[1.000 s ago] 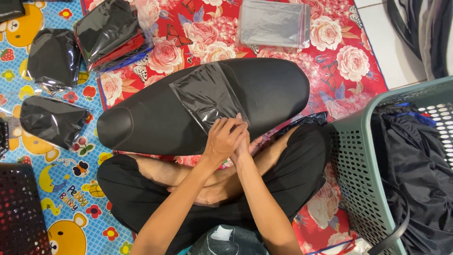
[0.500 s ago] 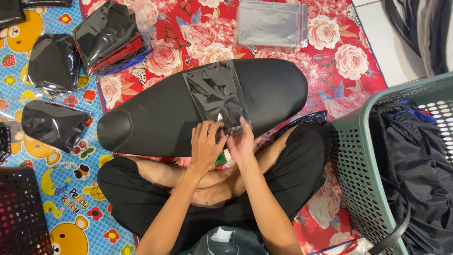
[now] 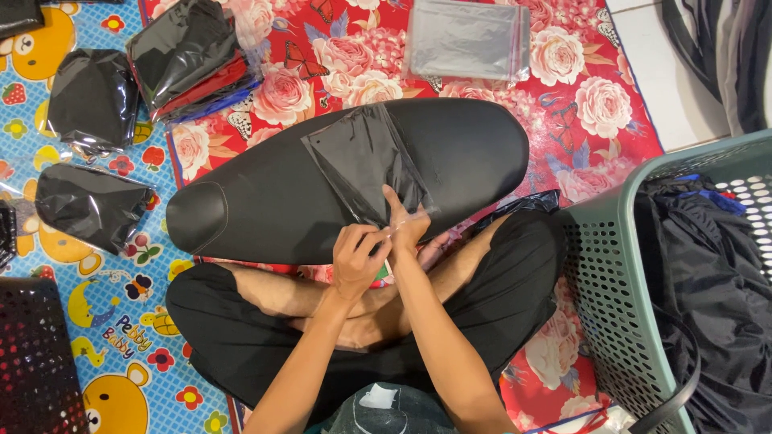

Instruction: The person folds a black fabric seat cover, places it inside a clear plastic sleeve, and then fits a larger black elasticized cover over a motorcycle seat.

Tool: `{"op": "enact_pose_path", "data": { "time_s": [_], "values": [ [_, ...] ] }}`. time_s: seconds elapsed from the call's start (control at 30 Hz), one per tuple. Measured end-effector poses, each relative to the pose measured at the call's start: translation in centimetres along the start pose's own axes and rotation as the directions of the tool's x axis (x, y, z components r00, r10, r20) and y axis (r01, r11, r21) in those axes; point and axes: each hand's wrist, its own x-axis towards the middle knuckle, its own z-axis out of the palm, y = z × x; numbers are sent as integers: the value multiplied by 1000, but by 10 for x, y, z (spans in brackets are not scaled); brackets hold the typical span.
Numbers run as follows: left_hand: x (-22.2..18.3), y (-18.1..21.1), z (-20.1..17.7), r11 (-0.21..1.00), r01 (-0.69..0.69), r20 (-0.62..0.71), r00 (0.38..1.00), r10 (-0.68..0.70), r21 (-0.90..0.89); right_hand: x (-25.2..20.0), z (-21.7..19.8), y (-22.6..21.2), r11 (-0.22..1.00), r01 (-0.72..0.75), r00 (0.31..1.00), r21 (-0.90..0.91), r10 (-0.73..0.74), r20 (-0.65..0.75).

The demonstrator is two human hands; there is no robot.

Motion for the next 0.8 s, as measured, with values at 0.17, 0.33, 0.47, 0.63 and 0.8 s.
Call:
{"op": "enact_pose_path", "data": {
  "time_s": [0.17, 0.33, 0.47, 0.63, 0.8],
  "values": [
    [13, 8, -5, 998, 15, -5, 1000, -16, -57, 23, 14, 56, 964, 266, 960, 9, -264, -89],
    [7, 2, -8, 997, 83, 27, 996, -82, -9, -32, -28, -15, 982, 176, 928, 74, -190, 321],
    [-1, 0, -20, 983, 183, 61, 981, -184, 15, -14, -47, 8, 966, 200, 755, 164, -259, 603],
    [-14, 2, -23, 971, 238, 71, 969, -235, -26, 13, -39, 35, 968, 233, 789, 91, -242, 565],
    [-24, 7, -20, 951, 307, 37, 951, -306, -34, -8, -23, 9, 879, -228, 897, 418, 23, 441]
  ]
}}
